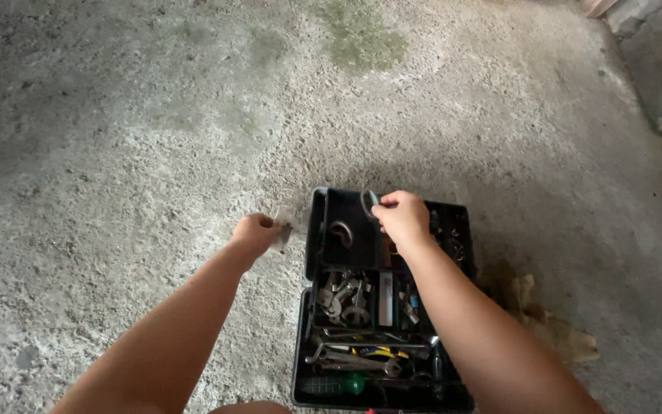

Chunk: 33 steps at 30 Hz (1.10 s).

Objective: The person sits on the floor and organizes a black toolbox by removing small metal parts, wiping them with a cloth, and placing them back into compartments. The person repeatedly picks up, wipes, and repositions items within the toolbox.

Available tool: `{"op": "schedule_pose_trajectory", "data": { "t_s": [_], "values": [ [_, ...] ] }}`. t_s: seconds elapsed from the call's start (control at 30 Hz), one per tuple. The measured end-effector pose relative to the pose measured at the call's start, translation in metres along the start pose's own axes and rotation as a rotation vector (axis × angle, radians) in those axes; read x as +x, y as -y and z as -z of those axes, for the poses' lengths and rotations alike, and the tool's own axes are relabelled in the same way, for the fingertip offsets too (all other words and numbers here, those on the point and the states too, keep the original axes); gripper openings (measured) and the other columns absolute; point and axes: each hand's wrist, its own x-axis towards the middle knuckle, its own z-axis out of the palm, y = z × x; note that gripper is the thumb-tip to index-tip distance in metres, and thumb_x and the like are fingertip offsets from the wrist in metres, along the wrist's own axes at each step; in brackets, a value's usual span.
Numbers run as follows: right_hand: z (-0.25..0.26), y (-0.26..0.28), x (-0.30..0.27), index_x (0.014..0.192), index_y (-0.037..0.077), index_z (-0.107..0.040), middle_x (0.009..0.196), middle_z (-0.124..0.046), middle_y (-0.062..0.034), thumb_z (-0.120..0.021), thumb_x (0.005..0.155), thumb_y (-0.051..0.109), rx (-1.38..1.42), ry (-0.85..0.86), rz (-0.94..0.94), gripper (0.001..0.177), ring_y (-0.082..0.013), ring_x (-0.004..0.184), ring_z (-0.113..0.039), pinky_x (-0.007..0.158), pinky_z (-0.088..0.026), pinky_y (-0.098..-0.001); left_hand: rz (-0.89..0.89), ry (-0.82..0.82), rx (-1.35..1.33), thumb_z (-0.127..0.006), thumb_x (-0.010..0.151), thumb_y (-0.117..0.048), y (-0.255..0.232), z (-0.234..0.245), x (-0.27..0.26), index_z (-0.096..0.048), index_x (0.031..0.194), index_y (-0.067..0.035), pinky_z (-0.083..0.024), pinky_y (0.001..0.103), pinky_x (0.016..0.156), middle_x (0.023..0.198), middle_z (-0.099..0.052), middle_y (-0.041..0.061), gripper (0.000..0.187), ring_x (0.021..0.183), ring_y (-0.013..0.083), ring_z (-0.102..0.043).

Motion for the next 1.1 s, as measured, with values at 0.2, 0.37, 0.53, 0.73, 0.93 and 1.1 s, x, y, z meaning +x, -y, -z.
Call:
{"op": "schedule_pose_trajectory", "data": {
  "t_s": [0.2,0.37,0.53,0.73,0.93,1.1],
  "values": [
    [-0.010,-0.009,-0.001,0.104,-0.002,-0.072,0.083,-0.078,-0.0126,-0.080,0.080,0.011,0.025,0.034,0.089,0.028,-0.0188,0.063,-0.076,0.055,-0.064,-0.0314,-0.095,-0.006,-0.038,-0.076,0.087,-0.020,0.003,-0.004,0.011,-0.074,0.117,-0.001,-0.058,0.039,0.084,0.108,-0.078,0.015,0.035,0.094,0.0238,-0.073],
    [-0.001,0.007,-0.037,0.106,0.008,-0.076,0.089,-0.078,-0.0104,-0.089,0.072,0.018,-0.344,-0.039,0.354,0.038,-0.0228,0.062,-0.075,0.061,-0.060,-0.0360,-0.098,-0.004,-0.102,-0.076,0.087,-0.019,0.001,-0.005,0.017,-0.073,0.117,0.000,-0.056,0.039,0.084,0.107,-0.077,0.015,0.036,0.093,0.0225,-0.071],
    [-0.015,0.025,-0.077,0.096,0.013,-0.073,0.082,-0.077,-0.0066,-0.092,0.065,0.023,-0.609,0.036,0.413,0.038,-0.0281,0.075,-0.072,0.065,-0.055,-0.0430,-0.140,0.045,-0.272,-0.073,0.089,-0.018,-0.015,0.000,0.007,-0.069,0.120,0.004,-0.057,0.038,0.082,0.104,-0.075,0.015,0.038,0.091,0.0215,-0.070],
    [-0.042,0.027,-0.052,0.093,0.009,-0.069,0.077,-0.075,-0.0059,-0.087,0.077,0.027,-0.418,-0.145,0.329,0.030,-0.0250,0.071,-0.074,0.069,-0.057,-0.0380,-0.019,0.073,-0.335,-0.068,0.092,-0.019,-0.057,0.010,-0.033,-0.062,0.129,-0.001,-0.056,0.033,0.095,0.116,-0.072,0.013,0.041,0.103,0.0204,-0.071],
    [-0.031,0.012,-0.047,0.092,0.010,-0.072,0.083,-0.077,-0.0076,-0.085,0.076,0.020,-0.376,-0.158,0.284,0.024,-0.0273,0.073,-0.075,0.067,-0.057,-0.0400,-0.029,0.091,-0.420,-0.068,0.093,-0.017,-0.084,0.014,-0.054,-0.061,0.127,0.004,-0.060,0.033,0.095,0.115,-0.072,0.017,0.041,0.102,0.0236,-0.072],
    [-0.010,0.010,-0.054,0.102,0.011,-0.077,0.088,-0.080,-0.0077,-0.081,0.078,0.015,-0.357,-0.109,0.427,0.025,-0.0234,0.076,-0.076,0.070,-0.058,-0.0348,-0.102,0.139,-0.539,-0.071,0.089,-0.012,-0.091,0.008,-0.052,-0.066,0.121,0.007,-0.062,0.034,0.089,0.107,-0.074,0.018,0.037,0.094,0.0230,-0.074]
  ]
}}
